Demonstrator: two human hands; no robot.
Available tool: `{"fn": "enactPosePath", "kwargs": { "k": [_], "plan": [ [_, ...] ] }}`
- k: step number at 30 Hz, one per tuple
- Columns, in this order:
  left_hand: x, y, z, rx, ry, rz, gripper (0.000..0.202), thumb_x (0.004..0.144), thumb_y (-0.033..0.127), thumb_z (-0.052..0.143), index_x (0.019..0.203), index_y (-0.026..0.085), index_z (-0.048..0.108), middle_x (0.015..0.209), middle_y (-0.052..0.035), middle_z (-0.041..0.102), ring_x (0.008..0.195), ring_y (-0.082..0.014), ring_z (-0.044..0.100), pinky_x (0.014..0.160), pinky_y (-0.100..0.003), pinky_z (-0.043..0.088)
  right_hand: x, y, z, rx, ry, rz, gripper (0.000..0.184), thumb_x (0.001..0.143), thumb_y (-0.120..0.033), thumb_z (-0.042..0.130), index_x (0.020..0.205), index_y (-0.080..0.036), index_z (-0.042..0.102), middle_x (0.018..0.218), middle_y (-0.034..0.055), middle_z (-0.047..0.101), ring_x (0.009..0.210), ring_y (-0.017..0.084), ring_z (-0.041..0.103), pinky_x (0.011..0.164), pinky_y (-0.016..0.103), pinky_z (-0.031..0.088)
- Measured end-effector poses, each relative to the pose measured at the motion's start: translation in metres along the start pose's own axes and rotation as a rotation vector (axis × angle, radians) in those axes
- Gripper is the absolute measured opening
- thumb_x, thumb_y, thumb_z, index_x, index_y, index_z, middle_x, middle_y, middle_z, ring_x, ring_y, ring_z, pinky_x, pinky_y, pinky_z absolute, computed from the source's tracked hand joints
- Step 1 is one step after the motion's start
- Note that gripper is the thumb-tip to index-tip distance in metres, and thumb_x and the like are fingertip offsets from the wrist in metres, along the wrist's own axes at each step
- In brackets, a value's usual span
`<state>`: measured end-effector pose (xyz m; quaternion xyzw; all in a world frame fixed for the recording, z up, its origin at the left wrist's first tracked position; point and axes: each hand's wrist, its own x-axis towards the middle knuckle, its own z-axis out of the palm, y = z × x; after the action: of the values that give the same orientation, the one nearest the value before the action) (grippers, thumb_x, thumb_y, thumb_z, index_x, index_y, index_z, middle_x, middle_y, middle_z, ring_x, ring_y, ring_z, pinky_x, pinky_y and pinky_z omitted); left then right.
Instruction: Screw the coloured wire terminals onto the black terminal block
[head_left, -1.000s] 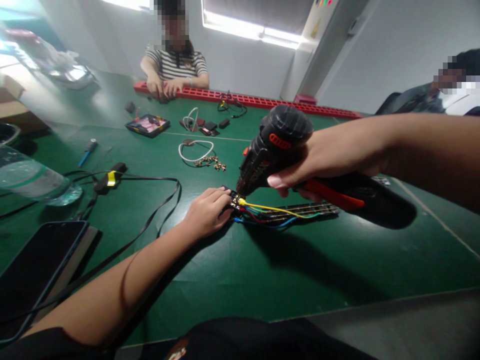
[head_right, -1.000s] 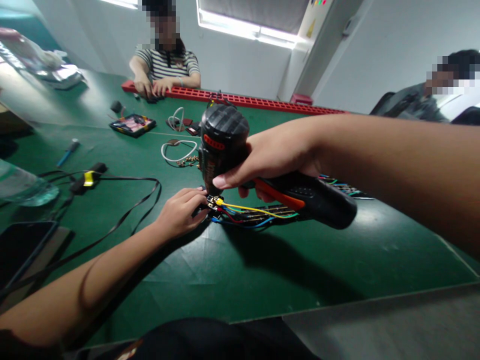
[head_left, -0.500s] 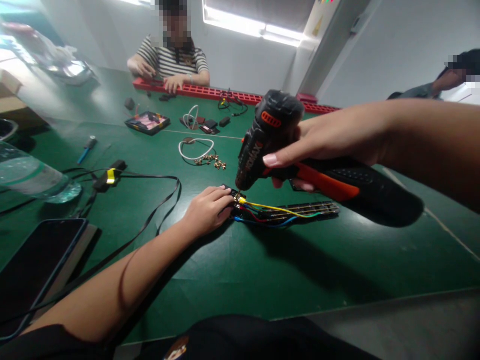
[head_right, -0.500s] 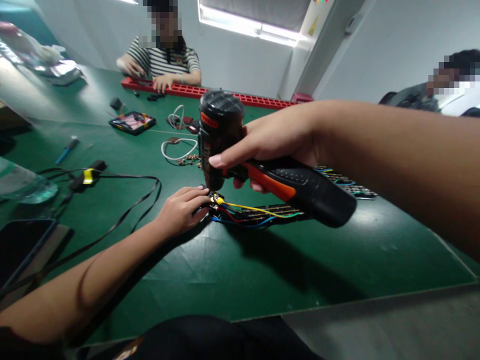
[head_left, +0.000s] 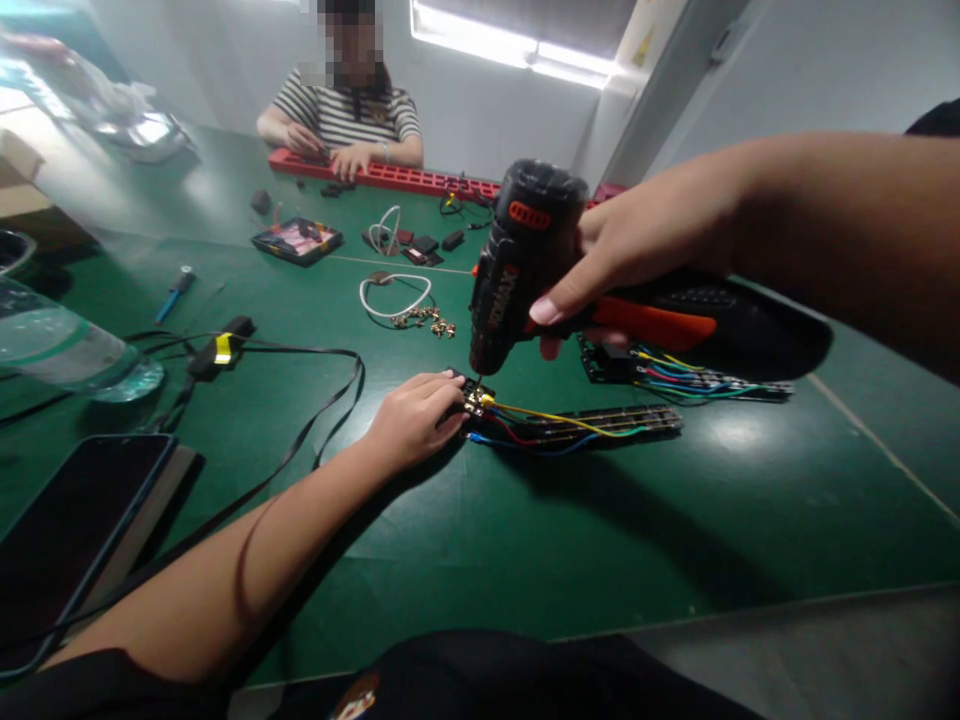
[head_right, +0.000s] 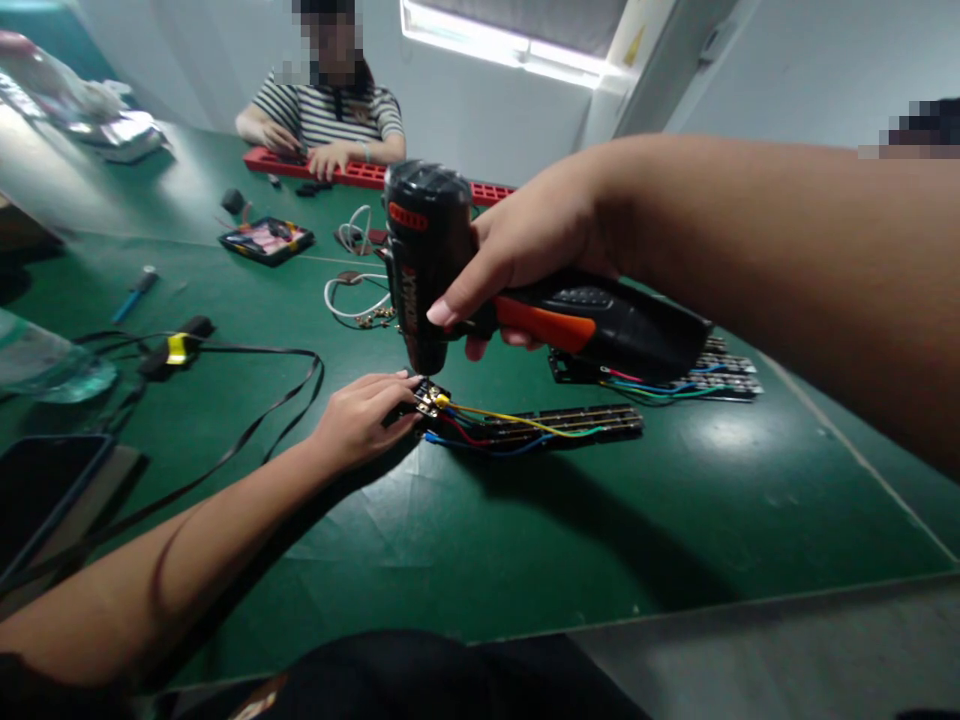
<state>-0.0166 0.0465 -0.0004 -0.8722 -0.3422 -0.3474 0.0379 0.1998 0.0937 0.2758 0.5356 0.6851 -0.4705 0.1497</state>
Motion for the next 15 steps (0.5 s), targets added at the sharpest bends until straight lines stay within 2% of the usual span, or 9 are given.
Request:
{"fn": "enactPosePath", "kwargs": {
  "k": [3,8,15],
  "plan": [
    [0.001,0.000,0.000,0.001,0.002,0.016,0.011,0.095,0.024,0.065,0.104,0.017,0.067,0.119,-0.0097,0.075,0.114,-0.0267,0.071,0.098,-0.041,0.060,-0.002,0.000,0.002,-0.011,0.012,0.075,0.038,0.101,-0.033,0.060,0.127,-0.007,0.064,0.076,-0.0032,0.068,0.053,0.006,0.065,0.065,0.021,0.060],
    [0.002,0.001,-0.001,-0.004,-0.001,0.013,0.010,0.094,0.023,0.066,0.102,0.017,0.066,0.119,-0.0091,0.075,0.114,-0.0264,0.071,0.099,-0.041,0.060,-0.006,0.005,0.006,0.046,0.052,0.110,0.035,0.099,-0.035,0.064,0.129,-0.016,0.065,0.088,-0.0021,0.072,0.060,0.007,0.068,0.075,0.027,0.062],
    [0.001,0.000,-0.001,-0.005,-0.007,0.003,0.011,0.093,0.024,0.068,0.102,0.017,0.065,0.121,-0.0088,0.075,0.114,-0.0282,0.071,0.097,-0.043,0.061,-0.005,0.010,0.006,0.035,0.033,0.098,0.034,0.100,-0.039,0.063,0.115,-0.008,0.064,0.082,-0.0021,0.070,0.055,0.004,0.063,0.073,0.022,0.061]
  ]
}}
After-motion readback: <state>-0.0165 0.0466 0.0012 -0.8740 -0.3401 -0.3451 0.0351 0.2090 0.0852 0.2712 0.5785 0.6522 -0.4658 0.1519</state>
